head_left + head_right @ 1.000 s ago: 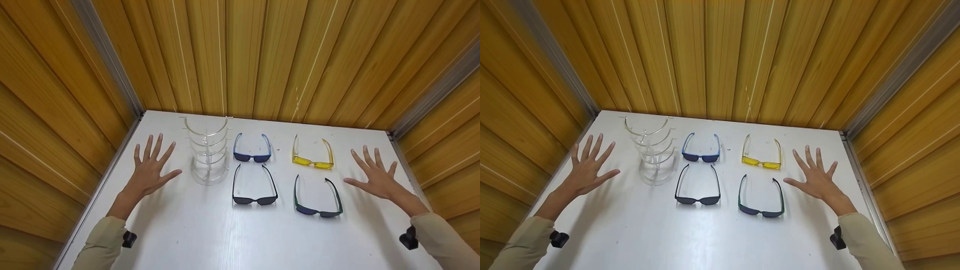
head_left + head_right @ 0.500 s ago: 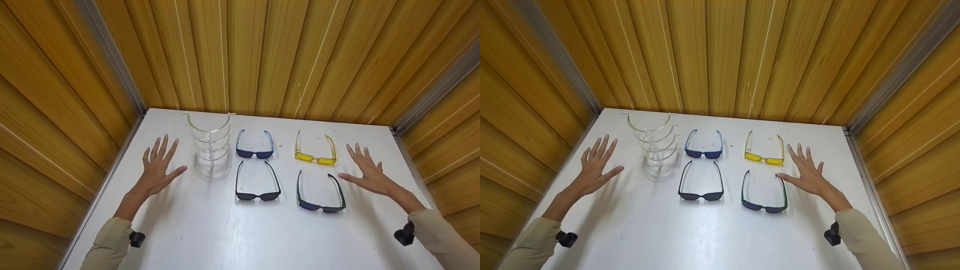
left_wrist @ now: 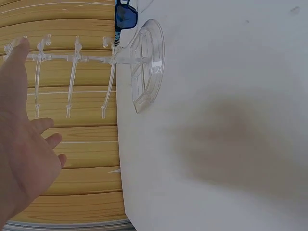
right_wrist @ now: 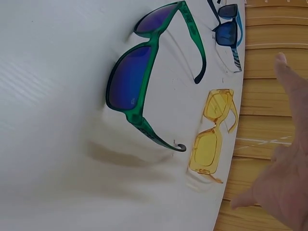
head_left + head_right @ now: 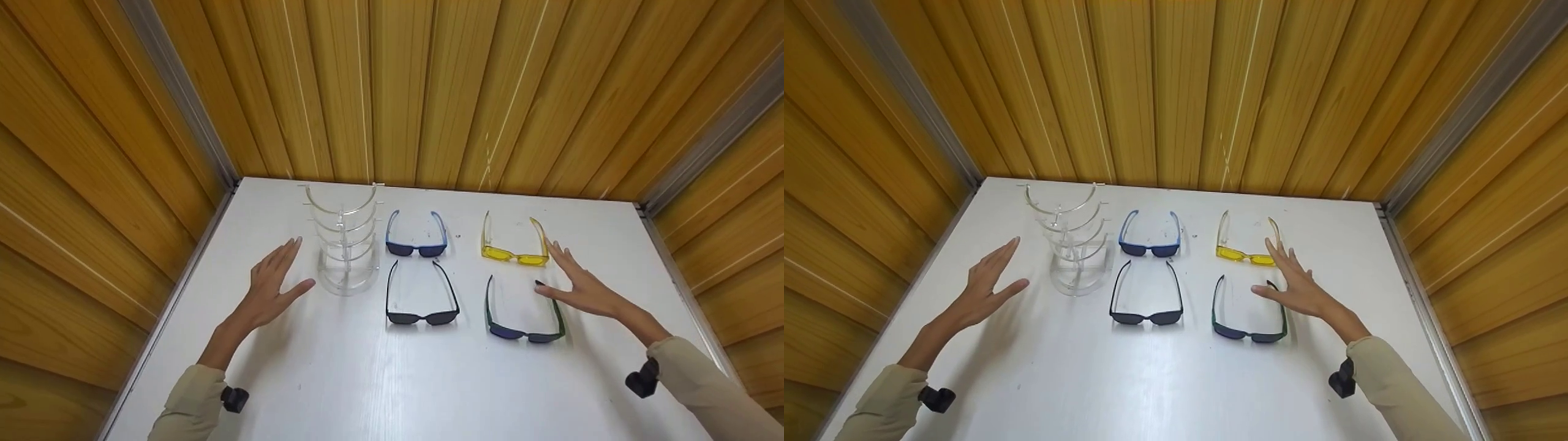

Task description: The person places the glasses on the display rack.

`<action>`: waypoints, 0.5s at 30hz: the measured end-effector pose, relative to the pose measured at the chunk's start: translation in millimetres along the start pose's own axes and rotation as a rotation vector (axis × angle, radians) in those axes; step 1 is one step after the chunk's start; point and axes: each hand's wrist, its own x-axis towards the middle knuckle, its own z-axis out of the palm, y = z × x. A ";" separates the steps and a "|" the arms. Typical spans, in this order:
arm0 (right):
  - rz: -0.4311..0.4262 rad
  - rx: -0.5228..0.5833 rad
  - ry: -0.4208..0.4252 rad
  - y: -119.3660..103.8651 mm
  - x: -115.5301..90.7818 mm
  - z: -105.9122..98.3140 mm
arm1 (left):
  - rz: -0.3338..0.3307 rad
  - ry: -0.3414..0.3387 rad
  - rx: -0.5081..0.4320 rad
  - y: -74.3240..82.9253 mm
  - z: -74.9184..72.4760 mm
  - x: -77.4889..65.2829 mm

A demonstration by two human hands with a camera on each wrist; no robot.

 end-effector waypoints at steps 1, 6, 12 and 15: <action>-0.003 0.003 -0.003 -1.1 0.4 1.3 | 0.001 0.000 -0.011 0.1 1.5 -0.1; -0.014 0.025 -0.021 -5.4 4.2 10.6 | -0.027 -0.011 -0.051 1.1 6.3 -3.9; -0.037 0.107 -0.040 -8.8 14.0 23.4 | -0.095 -0.033 -0.130 7.1 12.3 -6.3; -0.043 0.166 -0.035 -11.8 15.9 28.0 | -0.095 -0.057 -0.178 11.0 18.3 -2.7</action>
